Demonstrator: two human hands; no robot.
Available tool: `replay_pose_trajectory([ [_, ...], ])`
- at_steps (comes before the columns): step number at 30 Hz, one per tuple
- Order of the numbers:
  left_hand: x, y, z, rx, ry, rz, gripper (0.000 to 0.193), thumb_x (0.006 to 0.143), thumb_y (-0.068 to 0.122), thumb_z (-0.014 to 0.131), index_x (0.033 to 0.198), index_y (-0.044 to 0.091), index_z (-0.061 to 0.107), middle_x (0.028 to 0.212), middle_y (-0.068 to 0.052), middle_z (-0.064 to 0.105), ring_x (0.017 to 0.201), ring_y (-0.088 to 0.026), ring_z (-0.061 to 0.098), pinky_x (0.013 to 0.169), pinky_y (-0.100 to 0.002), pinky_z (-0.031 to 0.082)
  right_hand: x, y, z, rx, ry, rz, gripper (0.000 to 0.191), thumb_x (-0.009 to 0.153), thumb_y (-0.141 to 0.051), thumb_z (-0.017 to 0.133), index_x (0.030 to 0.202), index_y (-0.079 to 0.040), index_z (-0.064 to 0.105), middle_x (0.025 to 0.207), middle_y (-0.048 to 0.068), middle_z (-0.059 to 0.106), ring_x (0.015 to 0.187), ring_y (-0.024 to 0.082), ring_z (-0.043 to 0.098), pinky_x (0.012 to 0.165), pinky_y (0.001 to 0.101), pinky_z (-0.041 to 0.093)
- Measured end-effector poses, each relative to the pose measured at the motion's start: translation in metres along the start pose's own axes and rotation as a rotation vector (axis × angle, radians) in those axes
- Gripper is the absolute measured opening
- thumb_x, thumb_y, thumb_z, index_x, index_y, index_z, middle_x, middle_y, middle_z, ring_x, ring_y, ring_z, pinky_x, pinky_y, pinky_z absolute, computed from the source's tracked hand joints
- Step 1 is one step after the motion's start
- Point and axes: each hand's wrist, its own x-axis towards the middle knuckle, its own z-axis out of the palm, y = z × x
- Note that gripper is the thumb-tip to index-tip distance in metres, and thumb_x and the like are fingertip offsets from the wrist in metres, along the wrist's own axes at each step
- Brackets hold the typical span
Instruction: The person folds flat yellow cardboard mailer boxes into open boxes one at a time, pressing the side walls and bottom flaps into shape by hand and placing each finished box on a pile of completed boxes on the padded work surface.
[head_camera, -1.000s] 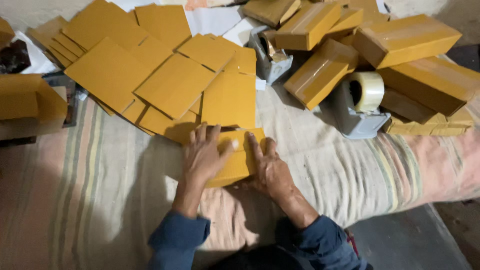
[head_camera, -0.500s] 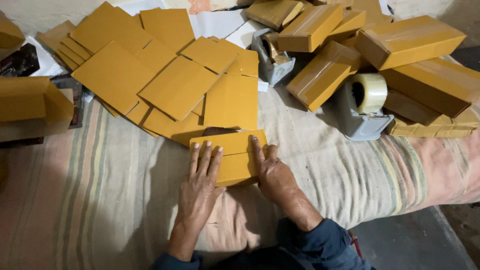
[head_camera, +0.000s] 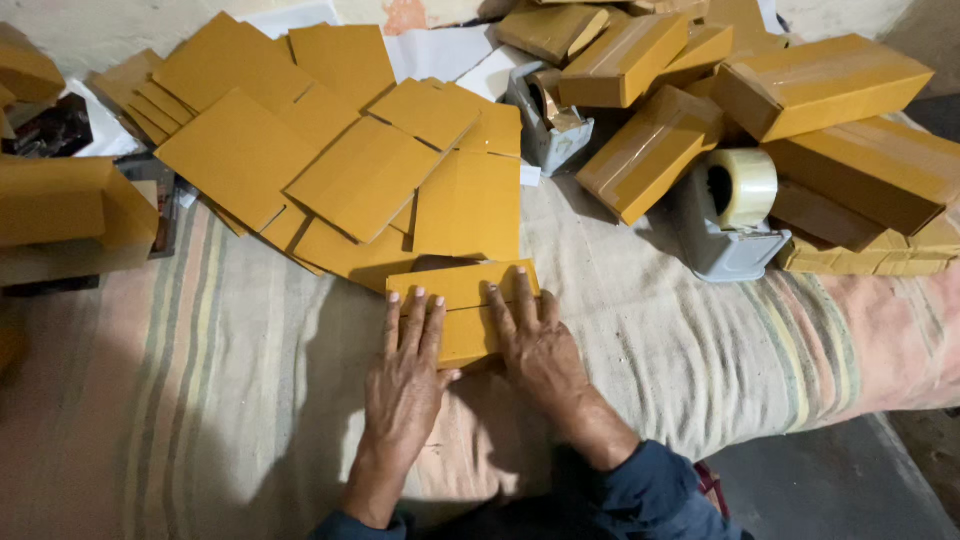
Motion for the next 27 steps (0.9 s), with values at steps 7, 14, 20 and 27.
replay_pose_trajectory([
  [7,0.009,-0.011,0.024,0.088,0.162,0.036,0.069,0.102,0.056,0.028,0.157,0.014,0.028,0.168,-0.006,0.02,0.155,-0.031,0.009,0.121,-0.061,-0.001,0.0,0.003,-0.008,-0.085,0.11,-0.071,0.079,0.1,-0.061,0.042,0.158,-0.009,0.029,0.162,0.024,0.025,0.148,0.049,0.018,0.117,0.0608,0.016],
  [14,0.052,-0.025,0.041,0.02,0.182,0.053,0.068,0.104,0.051,0.026,0.158,0.01,0.026,0.168,-0.011,0.018,0.154,-0.033,0.009,0.121,-0.058,-0.001,0.008,0.006,-0.003,-0.184,0.155,-0.099,0.073,0.101,-0.055,0.036,0.156,-0.007,0.032,0.161,0.021,0.031,0.151,0.043,0.019,0.121,0.0598,0.007],
  [20,0.06,-0.022,0.028,0.002,0.134,-0.018,0.066,0.104,0.047,0.028,0.158,0.009,0.03,0.165,-0.014,0.024,0.154,-0.035,0.015,0.121,-0.062,0.008,0.046,0.0,0.0,-0.115,0.043,-0.005,0.074,0.104,-0.056,0.034,0.155,-0.003,0.033,0.161,0.026,0.028,0.15,0.044,0.019,0.12,0.0582,0.008],
  [27,0.063,-0.016,0.02,-0.043,0.215,-0.012,0.058,0.104,0.042,0.038,0.152,0.01,0.041,0.154,-0.016,0.04,0.147,-0.038,0.032,0.117,-0.063,0.028,0.059,-0.007,0.0,-0.053,-0.079,0.076,0.068,0.101,-0.053,0.032,0.156,-0.014,0.033,0.163,0.021,0.026,0.153,0.039,0.018,0.119,0.0673,0.004],
])
